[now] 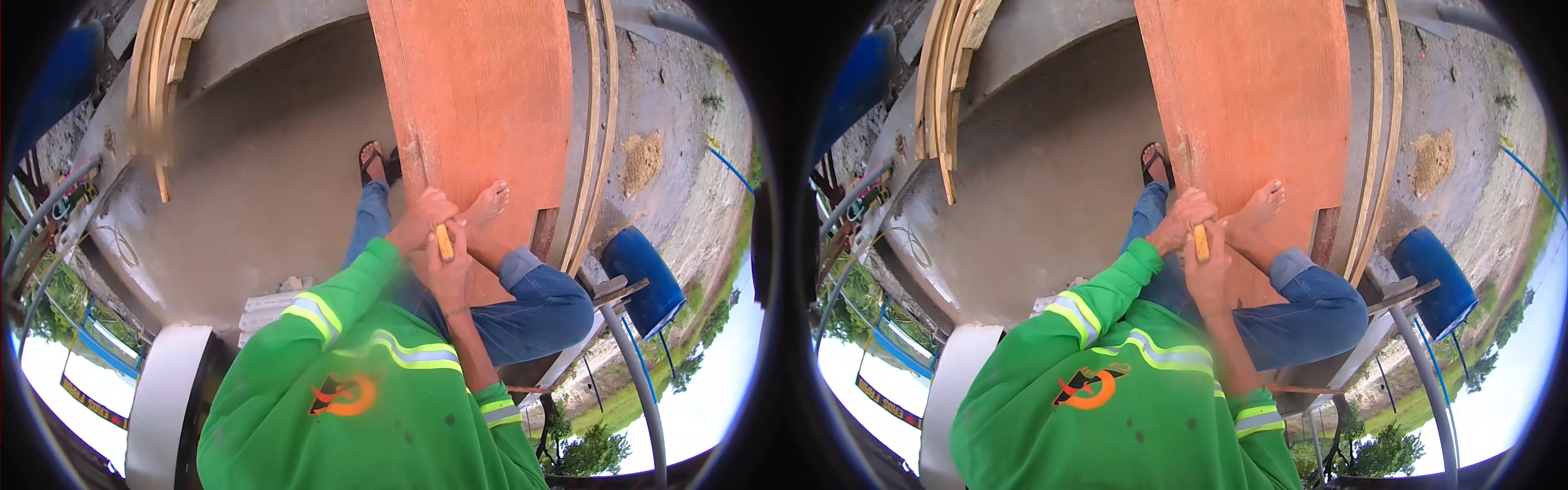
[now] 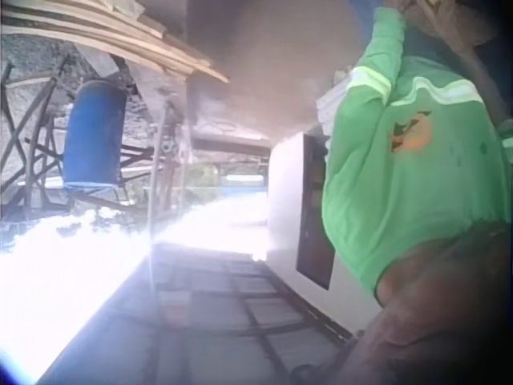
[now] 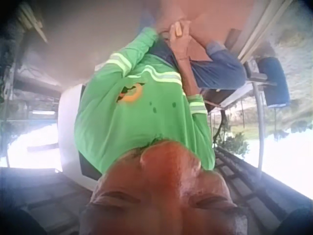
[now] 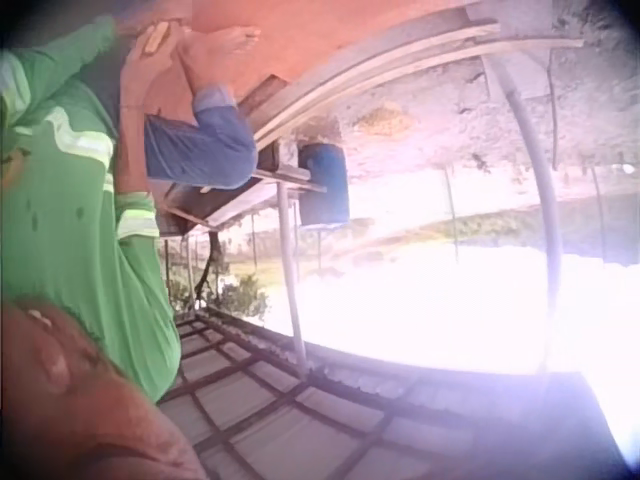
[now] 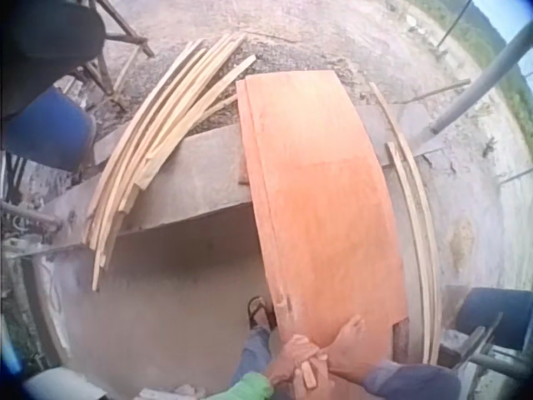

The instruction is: The person uses a saw to cut through a sheet of wood while holding it steady with one hand and their feet. They move the saw back and forth repeatedly to create a cut in the material.

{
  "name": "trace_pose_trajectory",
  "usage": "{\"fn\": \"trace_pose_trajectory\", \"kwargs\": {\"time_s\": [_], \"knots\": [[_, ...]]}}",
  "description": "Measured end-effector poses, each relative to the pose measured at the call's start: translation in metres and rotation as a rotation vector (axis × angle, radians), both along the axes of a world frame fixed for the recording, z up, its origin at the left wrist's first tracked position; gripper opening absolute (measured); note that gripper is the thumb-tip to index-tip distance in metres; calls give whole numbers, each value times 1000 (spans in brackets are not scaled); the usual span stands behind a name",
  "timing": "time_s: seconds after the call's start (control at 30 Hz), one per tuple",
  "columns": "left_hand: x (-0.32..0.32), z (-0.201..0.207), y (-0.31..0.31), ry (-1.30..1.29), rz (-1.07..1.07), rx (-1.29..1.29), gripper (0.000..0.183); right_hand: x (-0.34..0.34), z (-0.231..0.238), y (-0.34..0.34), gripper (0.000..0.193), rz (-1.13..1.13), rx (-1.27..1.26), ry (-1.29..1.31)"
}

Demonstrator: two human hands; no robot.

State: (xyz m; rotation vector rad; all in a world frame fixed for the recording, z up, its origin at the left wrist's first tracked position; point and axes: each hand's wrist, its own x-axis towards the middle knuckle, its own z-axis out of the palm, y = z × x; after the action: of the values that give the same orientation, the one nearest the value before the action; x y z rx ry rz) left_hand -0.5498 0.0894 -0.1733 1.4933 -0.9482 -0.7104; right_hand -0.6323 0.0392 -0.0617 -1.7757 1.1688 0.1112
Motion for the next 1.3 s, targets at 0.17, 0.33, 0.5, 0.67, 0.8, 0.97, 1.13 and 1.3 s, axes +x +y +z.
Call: {"fn": "trace_pose_trajectory", "kwargs": {"time_s": [0.17,0.33,0.5,0.67,0.8,0.97,1.13,1.3], "knots": [[-8,7,-3,-39,63,5,23,-5,1,-9,34,-1,61,73],[-65,71,6,32,-19,-38,27,-69,62,12,32,-33,-11,8],[9,-52,-12,-146,-10,69,20,16,-36,-19,32,-56,121,24],[-59,44,16,27,1,-24,25,-70,48,17,33,10,37,57],[-46,14,8,-42,11,-18,26,-61,6,12,31,25,-23,-34],[-6,-44,-3,-63,26,6,27,22,-44,-24,28,-34,156,47],[-75,73,17,80,-17,-28,24,-97,76,19,32,-16,94,71],[28,-86,-19,-180,21,31,19,21,-88,-19,34,-34,13,-93]]}}
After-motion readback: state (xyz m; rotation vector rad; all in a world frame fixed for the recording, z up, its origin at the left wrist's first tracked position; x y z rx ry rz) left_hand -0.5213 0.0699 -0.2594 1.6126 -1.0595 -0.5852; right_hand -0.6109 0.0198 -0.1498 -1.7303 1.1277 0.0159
